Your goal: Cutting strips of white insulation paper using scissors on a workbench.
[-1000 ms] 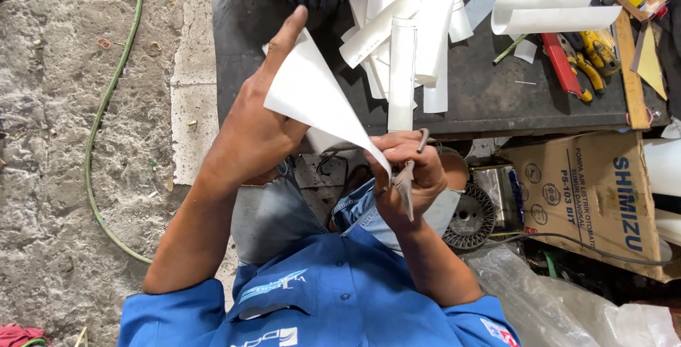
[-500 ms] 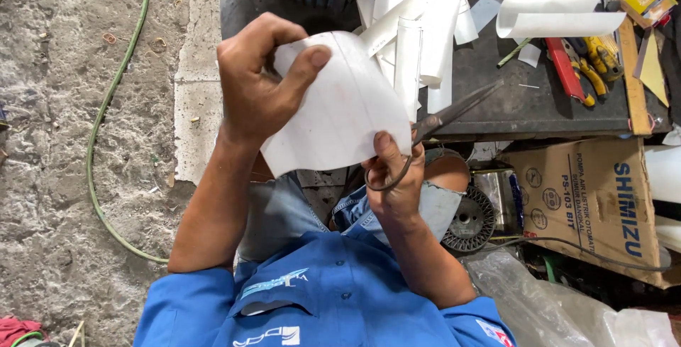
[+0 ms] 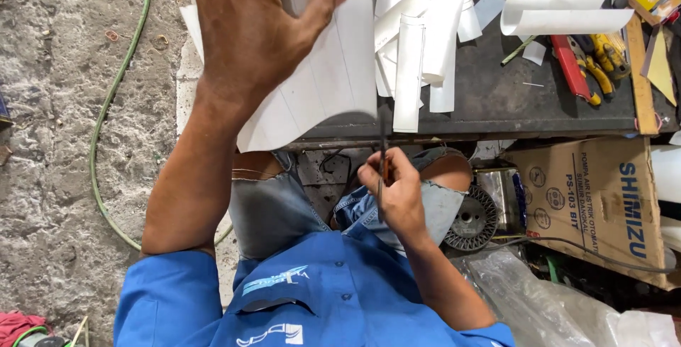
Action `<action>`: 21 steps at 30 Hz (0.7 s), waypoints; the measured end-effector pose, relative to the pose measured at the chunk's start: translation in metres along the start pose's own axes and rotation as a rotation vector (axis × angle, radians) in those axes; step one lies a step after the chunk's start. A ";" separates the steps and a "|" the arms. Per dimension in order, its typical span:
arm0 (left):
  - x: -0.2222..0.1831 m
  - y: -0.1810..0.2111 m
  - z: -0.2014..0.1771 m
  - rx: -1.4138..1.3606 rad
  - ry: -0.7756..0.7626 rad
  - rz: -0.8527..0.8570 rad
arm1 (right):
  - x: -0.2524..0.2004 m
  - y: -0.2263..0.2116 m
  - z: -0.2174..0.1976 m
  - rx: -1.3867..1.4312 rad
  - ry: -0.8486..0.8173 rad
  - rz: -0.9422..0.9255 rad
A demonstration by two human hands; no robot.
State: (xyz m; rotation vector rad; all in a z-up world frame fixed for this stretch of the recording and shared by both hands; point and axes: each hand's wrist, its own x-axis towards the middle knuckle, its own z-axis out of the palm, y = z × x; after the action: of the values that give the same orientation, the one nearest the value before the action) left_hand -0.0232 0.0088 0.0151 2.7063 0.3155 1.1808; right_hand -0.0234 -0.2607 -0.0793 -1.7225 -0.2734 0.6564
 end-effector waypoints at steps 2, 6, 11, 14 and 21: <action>0.000 -0.003 0.003 0.072 0.066 0.042 | -0.002 0.015 -0.004 -0.332 -0.139 0.041; 0.002 0.003 0.004 0.073 0.069 0.047 | -0.008 0.019 0.001 -0.440 -0.109 0.060; 0.003 0.006 0.004 -0.173 -0.044 0.044 | -0.004 0.009 0.004 -0.379 -0.139 -0.083; 0.005 -0.001 0.004 -0.403 -0.112 0.057 | -0.001 0.004 0.004 -0.319 -0.152 -0.087; 0.007 -0.008 0.010 -0.668 -0.141 0.053 | -0.002 0.007 0.007 -0.208 -0.210 -0.172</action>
State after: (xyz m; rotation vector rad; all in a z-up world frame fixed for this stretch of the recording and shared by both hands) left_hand -0.0117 0.0173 0.0112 2.1937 -0.1528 0.8886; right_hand -0.0297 -0.2581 -0.0860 -1.8037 -0.6488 0.7011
